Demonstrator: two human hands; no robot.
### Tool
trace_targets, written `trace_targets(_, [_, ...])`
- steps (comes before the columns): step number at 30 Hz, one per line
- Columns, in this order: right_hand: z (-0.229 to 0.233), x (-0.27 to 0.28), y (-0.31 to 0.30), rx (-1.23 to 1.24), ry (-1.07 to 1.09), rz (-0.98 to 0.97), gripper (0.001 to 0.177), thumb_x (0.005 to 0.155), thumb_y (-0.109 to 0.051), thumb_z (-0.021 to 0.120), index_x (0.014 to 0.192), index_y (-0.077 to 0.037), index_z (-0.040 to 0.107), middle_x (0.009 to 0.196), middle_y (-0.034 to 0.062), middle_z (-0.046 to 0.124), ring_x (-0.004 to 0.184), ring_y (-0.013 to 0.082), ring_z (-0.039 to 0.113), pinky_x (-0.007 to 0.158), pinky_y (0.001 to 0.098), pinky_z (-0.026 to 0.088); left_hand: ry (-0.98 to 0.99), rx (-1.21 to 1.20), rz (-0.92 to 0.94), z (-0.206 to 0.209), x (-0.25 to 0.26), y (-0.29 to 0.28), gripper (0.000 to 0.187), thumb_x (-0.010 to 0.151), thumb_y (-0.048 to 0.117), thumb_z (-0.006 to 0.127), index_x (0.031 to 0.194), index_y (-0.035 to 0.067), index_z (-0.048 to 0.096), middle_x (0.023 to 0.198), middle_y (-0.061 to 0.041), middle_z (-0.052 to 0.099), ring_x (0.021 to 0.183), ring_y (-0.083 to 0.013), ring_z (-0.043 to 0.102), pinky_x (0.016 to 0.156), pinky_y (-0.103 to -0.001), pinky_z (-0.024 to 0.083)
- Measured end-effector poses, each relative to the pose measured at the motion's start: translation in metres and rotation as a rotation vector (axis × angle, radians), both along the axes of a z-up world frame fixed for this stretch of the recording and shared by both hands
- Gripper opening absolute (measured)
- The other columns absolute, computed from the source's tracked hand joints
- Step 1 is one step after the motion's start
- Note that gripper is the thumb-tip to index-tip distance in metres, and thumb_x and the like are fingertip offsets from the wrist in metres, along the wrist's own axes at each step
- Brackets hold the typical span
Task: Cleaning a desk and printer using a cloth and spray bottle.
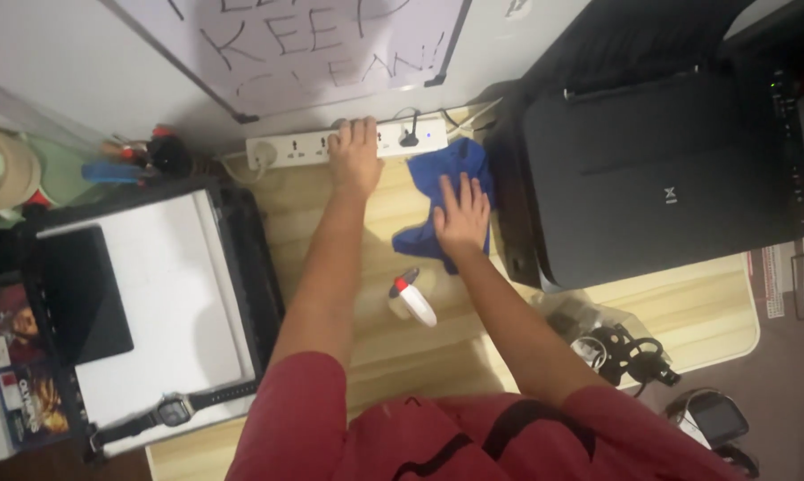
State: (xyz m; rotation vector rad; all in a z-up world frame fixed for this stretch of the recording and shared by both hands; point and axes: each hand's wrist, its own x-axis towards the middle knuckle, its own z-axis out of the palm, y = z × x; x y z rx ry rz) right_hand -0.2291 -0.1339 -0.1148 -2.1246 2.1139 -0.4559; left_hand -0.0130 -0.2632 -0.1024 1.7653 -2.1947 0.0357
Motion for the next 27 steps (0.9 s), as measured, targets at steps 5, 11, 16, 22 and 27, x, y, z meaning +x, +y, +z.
trace_targets(5, [0.007,0.004,-0.006,0.079,0.067,0.089,0.068,0.092,-0.038,0.063,0.156,-0.031,0.044,0.163,0.0134,0.035,0.151,0.0374,0.026,0.122,0.0545,0.019,-0.055,0.028,-0.092,0.007,0.011,-0.017,0.076,0.067,0.037,0.089,0.131,0.007,0.061,0.122,-0.01,0.063,0.123,-0.032,0.051,0.105,-0.05,0.036])
trace_targets(11, [-0.007,0.016,-0.058,0.049,-0.04,0.096,0.081,0.089,-0.045,0.064,0.16,-0.014,0.037,0.166,0.0223,0.029,0.153,0.0407,0.023,0.123,0.0537,0.017,-0.014,0.015,-0.118,0.037,0.018,-0.02,0.071,0.066,0.041,0.089,0.124,0.008,0.064,0.116,-0.008,0.065,0.117,-0.0304,0.052,0.103,-0.049,0.036])
trace_targets(16, [-0.012,0.047,-0.103,0.045,-0.025,0.046,0.085,0.089,-0.051,0.065,0.154,-0.003,0.041,0.16,0.0262,0.036,0.151,0.0446,0.024,0.122,0.056,0.017,-0.001,0.022,-0.125,0.041,0.021,-0.021,0.072,0.066,0.043,0.088,0.123,0.007,0.063,0.114,-0.009,0.066,0.115,-0.0306,0.053,0.103,-0.049,0.037])
trace_targets(22, [0.011,0.097,-0.114,0.036,-0.026,0.349,0.076,0.089,-0.051,0.063,0.146,-0.002,0.052,0.144,0.0262,0.051,0.134,0.0467,0.044,0.116,0.0581,0.029,0.018,0.019,-0.101,0.021,0.02,-0.025,0.065,0.066,0.04,0.085,0.12,0.007,0.065,0.111,-0.009,0.068,0.113,-0.0307,0.054,0.101,-0.048,0.038])
trace_targets(27, [0.046,0.131,-0.117,0.41,-0.124,0.533,0.063,0.089,-0.049,0.055,0.142,-0.015,0.058,0.143,0.0139,0.059,0.131,0.0377,0.052,0.108,0.0509,0.038,-0.045,-0.121,-0.071,-0.026,0.02,-0.034,0.041,0.088,0.028,0.081,0.124,0.013,0.066,0.116,-0.003,0.067,0.119,-0.0253,0.054,0.105,-0.045,0.039])
